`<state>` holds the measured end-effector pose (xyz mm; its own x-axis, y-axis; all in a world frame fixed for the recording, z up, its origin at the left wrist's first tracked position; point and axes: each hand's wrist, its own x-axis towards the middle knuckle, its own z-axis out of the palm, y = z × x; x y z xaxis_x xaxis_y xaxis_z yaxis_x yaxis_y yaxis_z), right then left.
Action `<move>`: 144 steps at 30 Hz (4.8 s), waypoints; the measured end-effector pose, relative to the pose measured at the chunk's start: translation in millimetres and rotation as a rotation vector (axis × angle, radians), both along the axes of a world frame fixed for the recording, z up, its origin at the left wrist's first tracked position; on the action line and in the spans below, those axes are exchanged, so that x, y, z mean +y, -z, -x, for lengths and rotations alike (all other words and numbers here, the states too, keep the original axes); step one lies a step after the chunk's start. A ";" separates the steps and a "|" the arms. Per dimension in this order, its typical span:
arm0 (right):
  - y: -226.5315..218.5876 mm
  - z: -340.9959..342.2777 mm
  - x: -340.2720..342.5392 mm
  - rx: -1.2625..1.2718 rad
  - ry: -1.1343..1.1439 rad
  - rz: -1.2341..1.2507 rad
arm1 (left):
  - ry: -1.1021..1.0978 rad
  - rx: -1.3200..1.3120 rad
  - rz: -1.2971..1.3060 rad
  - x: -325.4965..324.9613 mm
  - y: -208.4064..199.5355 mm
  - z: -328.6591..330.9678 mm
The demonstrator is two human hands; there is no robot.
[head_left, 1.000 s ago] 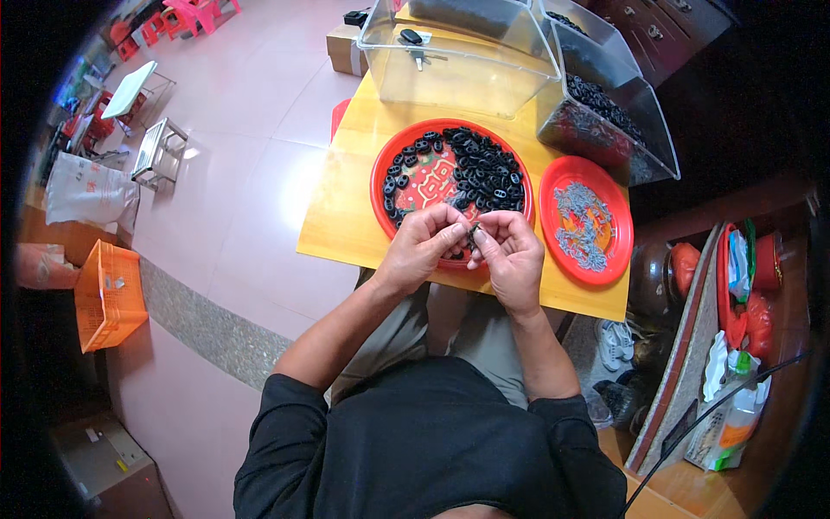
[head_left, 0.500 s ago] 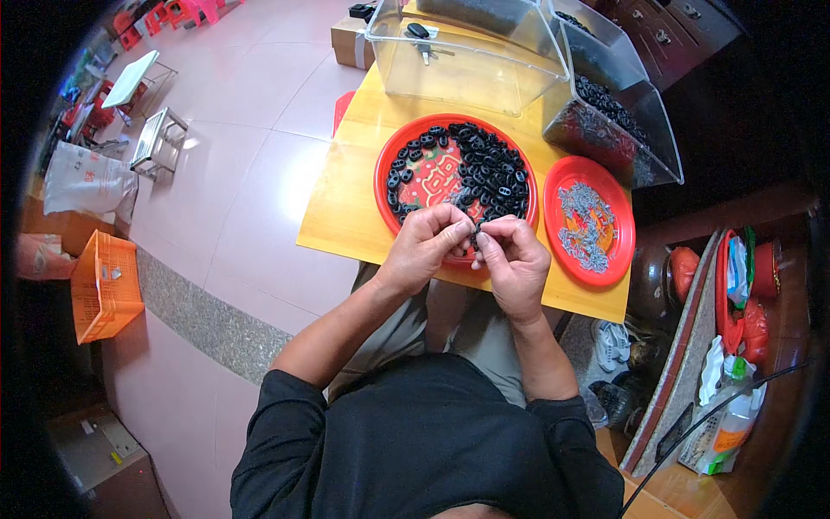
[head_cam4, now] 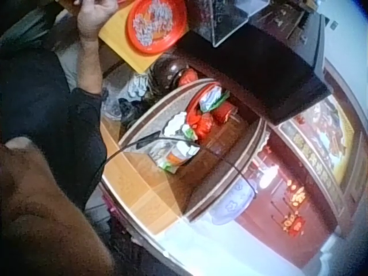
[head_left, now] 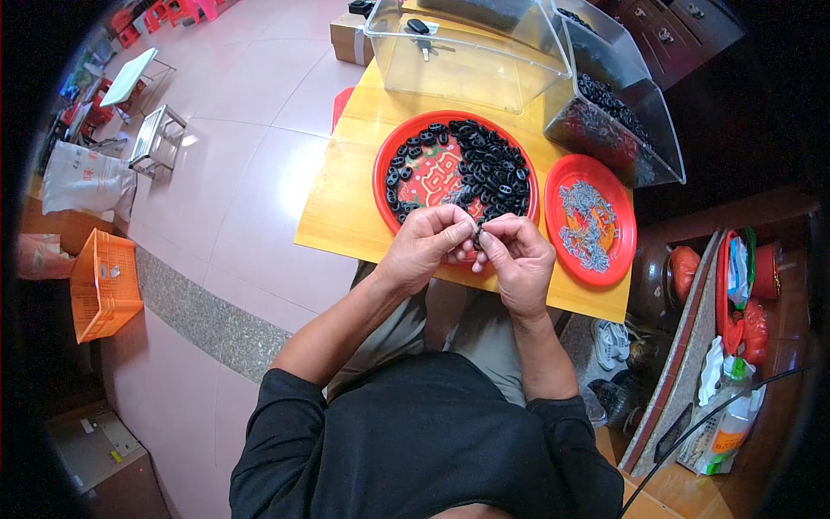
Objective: The person assembles small black plastic components by hand, pressing two parts together until they connect.
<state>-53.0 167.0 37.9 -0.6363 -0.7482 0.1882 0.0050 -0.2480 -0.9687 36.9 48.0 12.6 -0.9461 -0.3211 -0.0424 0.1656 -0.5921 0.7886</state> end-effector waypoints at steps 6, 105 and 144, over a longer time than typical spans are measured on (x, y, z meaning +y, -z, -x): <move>-1.0 -0.7 2.6 0.237 0.071 -0.055 | -0.122 -0.018 0.388 -2.1 -6.9 0.2; 11.2 9.1 35.8 0.033 0.183 -0.172 | -0.481 -0.421 1.960 -88.0 3.5 21.5; -19.6 -6.9 7.1 0.170 0.057 -0.136 | -0.259 -0.009 0.326 11.0 -19.4 -30.9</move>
<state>-46.1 174.1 57.6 -0.6460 -0.7379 0.1956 -0.1711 -0.1098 -0.9791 67.7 59.0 32.0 -0.8322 -0.5466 0.0931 0.2685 -0.2504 0.9302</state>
